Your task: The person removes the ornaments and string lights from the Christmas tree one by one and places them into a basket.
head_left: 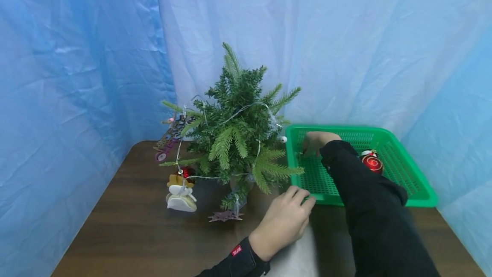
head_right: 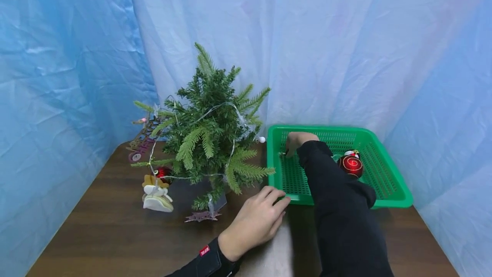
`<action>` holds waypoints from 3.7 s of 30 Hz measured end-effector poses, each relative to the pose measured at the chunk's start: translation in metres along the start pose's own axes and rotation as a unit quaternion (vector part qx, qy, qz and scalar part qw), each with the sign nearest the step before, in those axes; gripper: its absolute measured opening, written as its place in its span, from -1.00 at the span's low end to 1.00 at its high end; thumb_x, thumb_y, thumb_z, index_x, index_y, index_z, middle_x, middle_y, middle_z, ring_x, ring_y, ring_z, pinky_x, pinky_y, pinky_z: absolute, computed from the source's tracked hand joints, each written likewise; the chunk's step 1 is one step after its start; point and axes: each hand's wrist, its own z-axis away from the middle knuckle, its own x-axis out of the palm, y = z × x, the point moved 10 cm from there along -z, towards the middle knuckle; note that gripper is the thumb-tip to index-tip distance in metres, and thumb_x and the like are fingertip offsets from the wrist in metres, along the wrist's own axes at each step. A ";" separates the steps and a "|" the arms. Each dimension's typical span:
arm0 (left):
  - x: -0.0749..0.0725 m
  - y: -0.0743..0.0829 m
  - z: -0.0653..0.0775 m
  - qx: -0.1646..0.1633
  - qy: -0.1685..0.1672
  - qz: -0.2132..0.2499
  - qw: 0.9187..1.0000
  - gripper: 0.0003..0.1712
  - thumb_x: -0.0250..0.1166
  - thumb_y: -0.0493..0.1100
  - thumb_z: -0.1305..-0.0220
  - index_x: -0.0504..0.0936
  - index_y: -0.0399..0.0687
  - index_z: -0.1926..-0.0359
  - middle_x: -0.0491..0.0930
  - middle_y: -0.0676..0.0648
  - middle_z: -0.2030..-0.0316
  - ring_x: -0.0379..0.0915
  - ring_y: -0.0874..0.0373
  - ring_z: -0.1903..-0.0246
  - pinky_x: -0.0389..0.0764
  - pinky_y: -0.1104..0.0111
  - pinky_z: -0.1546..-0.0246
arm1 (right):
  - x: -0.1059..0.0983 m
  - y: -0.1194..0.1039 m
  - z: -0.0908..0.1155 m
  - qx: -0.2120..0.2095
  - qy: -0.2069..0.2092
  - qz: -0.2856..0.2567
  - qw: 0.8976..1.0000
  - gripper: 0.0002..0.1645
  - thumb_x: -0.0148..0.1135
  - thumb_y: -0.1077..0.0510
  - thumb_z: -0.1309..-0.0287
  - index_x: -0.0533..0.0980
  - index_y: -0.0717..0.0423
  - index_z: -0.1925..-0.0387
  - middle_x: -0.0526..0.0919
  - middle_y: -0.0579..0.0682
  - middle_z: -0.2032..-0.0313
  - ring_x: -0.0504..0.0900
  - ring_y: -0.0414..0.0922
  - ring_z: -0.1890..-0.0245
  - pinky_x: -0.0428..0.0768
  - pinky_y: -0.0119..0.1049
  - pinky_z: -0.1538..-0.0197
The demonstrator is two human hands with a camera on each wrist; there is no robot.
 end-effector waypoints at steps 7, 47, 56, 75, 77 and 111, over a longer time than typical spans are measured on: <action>0.000 -0.001 0.001 -0.002 -0.002 0.004 1.000 -0.70 0.33 -0.13 -0.33 0.71 0.01 -0.07 0.61 0.01 0.02 0.50 0.13 0.00 0.60 0.50 0.08 | 0.007 -0.002 -0.007 -0.002 -0.002 -0.022 1.000 -0.47 0.27 0.09 -0.40 0.49 0.18 -0.33 0.46 0.29 -0.31 0.70 0.00 0.13 0.69 -0.21 0.16; -0.039 0.001 0.002 0.025 0.005 0.037 0.999 -0.66 0.35 -0.12 -0.34 0.67 -0.04 -0.12 0.61 -0.02 -0.05 0.51 0.12 -0.10 0.52 0.42 -0.14 | -0.018 -0.020 0.039 -0.071 0.045 -0.052 0.995 -0.44 0.21 0.10 -0.44 0.41 0.25 -0.36 0.54 0.35 -0.18 0.64 0.17 -0.01 0.67 -0.06 0.10; -0.103 -0.017 0.031 0.055 0.029 0.146 0.987 -0.71 0.32 -0.16 -0.39 0.69 -0.01 -0.11 0.63 0.03 -0.02 0.55 0.22 -0.04 0.56 0.50 -0.02 | -0.038 -0.040 0.089 -0.155 0.139 -0.050 0.977 -0.43 0.26 0.05 -0.41 0.44 0.22 -0.33 0.59 0.28 -0.13 0.55 0.24 -0.15 0.54 0.16 -0.13; -0.126 -0.098 0.077 -0.038 -0.063 0.250 0.965 -0.62 0.26 -0.11 -0.47 0.64 -0.03 -0.24 0.61 0.00 -0.20 0.53 0.18 -0.19 0.62 0.26 -0.06 | 0.004 -0.116 0.220 -0.287 0.307 -0.067 0.905 -0.72 0.32 0.11 -0.36 0.65 0.05 -0.06 0.72 -0.10 0.07 0.68 -0.25 0.17 0.68 -0.20 0.13; -0.123 -0.099 0.080 -0.047 -0.096 0.256 0.961 -0.60 0.23 -0.09 -0.50 0.61 -0.04 -0.28 0.57 -0.01 -0.25 0.48 0.15 -0.25 0.58 0.20 -0.14 | 0.014 -0.124 0.222 -0.305 0.286 -0.069 0.906 -0.75 0.31 0.08 -0.37 0.67 0.00 -0.04 0.73 -0.14 0.08 0.68 -0.29 0.19 0.68 -0.24 0.15; -0.057 -0.161 0.106 -0.202 -0.241 0.392 0.865 -0.60 0.05 -0.28 -0.55 0.59 -0.08 -0.29 0.54 0.14 0.45 -0.03 0.31 0.77 0.20 0.46 0.68 | 0.130 -0.216 0.115 -0.332 0.085 0.051 0.938 -0.35 0.39 -0.02 -0.28 0.49 0.11 -0.33 0.63 -0.02 -0.19 0.60 -0.17 -0.16 0.47 -0.17 -0.30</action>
